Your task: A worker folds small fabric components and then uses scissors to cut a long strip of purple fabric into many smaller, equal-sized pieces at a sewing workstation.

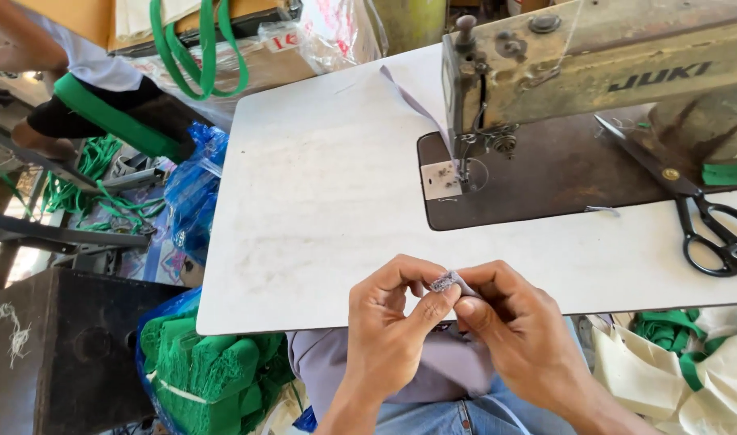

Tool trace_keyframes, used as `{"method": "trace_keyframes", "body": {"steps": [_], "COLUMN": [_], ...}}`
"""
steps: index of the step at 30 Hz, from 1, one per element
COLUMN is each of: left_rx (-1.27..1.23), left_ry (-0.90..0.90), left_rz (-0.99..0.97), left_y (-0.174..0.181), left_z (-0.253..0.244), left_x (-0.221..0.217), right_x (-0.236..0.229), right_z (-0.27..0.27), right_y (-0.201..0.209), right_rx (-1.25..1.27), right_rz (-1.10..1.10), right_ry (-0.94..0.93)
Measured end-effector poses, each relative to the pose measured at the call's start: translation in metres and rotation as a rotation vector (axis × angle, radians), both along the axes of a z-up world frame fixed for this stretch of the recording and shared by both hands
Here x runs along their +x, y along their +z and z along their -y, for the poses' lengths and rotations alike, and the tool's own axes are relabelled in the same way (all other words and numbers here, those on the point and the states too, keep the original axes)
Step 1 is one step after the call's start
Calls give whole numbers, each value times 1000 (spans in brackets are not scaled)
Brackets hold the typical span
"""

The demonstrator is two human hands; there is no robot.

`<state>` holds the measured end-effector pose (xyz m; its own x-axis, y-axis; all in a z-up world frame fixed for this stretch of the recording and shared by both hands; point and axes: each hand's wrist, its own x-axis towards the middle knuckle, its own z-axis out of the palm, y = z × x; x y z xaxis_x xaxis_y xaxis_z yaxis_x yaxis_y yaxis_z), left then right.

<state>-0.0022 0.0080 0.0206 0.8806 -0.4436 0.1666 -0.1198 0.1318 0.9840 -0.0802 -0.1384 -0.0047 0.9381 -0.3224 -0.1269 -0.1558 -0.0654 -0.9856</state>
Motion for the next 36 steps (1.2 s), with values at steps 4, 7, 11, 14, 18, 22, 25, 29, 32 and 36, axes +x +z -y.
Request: {"method": "trace_keyframes", "body": {"steps": [4,7,11,14,18,22,25,29,32,36], "left_rx": [64,8,8,293,558,636,564,521,510,475], "left_ry": [-3,-79,-160,-217,-463,-619,-605,-608,-591,-548], "left_rz": [-118,-160,-163,17,453,542,572,493,468,425], "left_y": [3,-5,3,27,56,67,64,55,48,41], "left_z": [-7,-11,-15,-18,-17,-13,-11,-12,-14,-14], "left_x": [2,8,14,25,43,51,55,55,55,54], "right_x": [-3,-2,0,2,5,8,7,7,2,4], "right_z": [6,5,8,12,17,19,20,26,32,28], "right_y": [11,12,22,27,36,41,41,42,28,29], "right_rx": [-141,-166,-74,-117,-117,-156,-187,-133,-6,-36], "right_rz": [-243,-192,-184,-261,-294,-370,-361,-445,-296,-213], "right_ry": [105,58,44,71,127,153,142,128,190,147]}}
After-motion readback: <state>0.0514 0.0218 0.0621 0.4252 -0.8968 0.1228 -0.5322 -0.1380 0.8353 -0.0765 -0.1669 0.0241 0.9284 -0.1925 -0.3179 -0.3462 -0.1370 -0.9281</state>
